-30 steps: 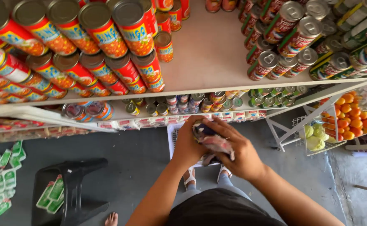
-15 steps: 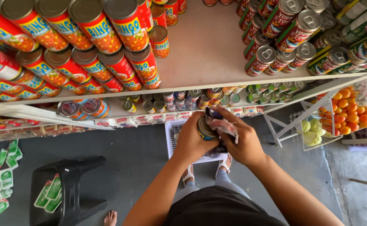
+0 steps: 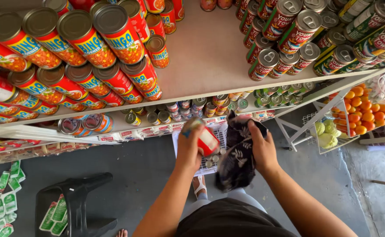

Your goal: Wiping canned goods with a cloth and placing them into a plastic crate from a grocery shelf.

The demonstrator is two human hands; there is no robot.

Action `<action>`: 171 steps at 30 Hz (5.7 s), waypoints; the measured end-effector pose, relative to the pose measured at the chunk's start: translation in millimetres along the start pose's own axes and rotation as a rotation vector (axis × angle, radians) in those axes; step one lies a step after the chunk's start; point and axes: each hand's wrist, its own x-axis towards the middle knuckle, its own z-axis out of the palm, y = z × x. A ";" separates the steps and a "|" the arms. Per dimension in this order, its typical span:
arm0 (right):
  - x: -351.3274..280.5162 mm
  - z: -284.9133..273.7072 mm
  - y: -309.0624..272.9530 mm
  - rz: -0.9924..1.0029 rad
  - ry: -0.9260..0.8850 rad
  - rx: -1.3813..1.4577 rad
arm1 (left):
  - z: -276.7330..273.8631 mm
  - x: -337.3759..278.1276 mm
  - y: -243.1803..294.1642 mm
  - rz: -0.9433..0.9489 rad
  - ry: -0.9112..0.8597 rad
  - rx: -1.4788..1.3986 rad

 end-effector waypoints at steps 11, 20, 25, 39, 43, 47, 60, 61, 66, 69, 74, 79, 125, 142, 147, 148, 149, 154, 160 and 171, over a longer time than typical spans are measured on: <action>-17.1 55.8 7.0 0.089 -0.039 -0.375 | 31.9 0.4 -11.7 0.432 0.280 -0.046; 0.1 30.9 4.9 -0.039 -0.211 -0.260 | 43.7 -16.6 7.5 0.352 0.011 0.198; 4.6 21.2 15.3 0.044 -0.072 -0.500 | 45.4 3.5 24.2 0.400 0.037 0.252; 145.4 74.8 -92.6 -0.638 0.169 -1.052 | 28.3 177.9 40.1 0.700 -0.058 0.606; 233.1 68.4 -57.8 -0.585 0.255 -1.050 | 6.4 260.1 15.6 0.767 -0.116 0.593; 277.2 74.3 -57.3 -0.517 0.318 -0.967 | 12.1 325.9 -7.6 0.780 -0.051 0.534; 389.5 47.7 -34.4 -0.505 0.528 -0.994 | 41.1 452.4 -29.1 0.832 0.120 0.684; 392.2 49.1 -36.3 -0.494 0.537 -0.982 | 40.1 458.3 -30.6 0.843 0.119 0.680; 399.8 55.4 -39.2 -0.452 0.560 -0.946 | 47.4 471.0 -30.4 0.919 0.207 0.646; 397.0 56.6 -39.6 -0.414 0.574 -0.933 | 50.5 485.4 -35.2 0.682 0.283 0.754; 387.9 65.1 -58.9 -0.386 0.598 -0.907 | 56.2 490.3 -29.8 0.575 0.238 0.792; 384.9 67.1 -60.2 -0.365 0.587 -0.859 | 66.0 477.3 -16.1 0.705 0.190 0.698; 234.5 -125.2 759.3 0.358 -0.618 -1.791 | -347.8 146.2 -764.8 -0.371 0.047 1.552; 229.2 -89.5 694.5 0.204 -0.412 -1.445 | -323.0 140.7 -631.4 -0.023 -0.165 1.365; 166.1 -51.3 542.7 0.083 -0.389 -1.199 | -280.4 72.7 -510.8 -0.099 -0.006 0.676; 151.4 -45.5 503.9 0.036 -0.373 -1.131 | -267.7 58.6 -488.5 -0.051 0.047 0.523; 134.5 -40.0 466.1 0.021 -0.370 -1.128 | -249.6 45.6 -459.9 -0.037 0.047 0.529; 43.4 -21.2 275.8 0.098 -0.271 -1.058 | -170.4 -20.4 -357.2 -0.247 0.187 -0.031; -31.5 7.3 94.6 0.188 -0.267 -1.153 | -73.3 -71.3 -198.7 -0.161 0.121 -0.301; -66.2 -2.2 -4.3 0.316 -0.311 -0.375 | -27.9 -82.2 -60.8 -0.331 0.027 -0.644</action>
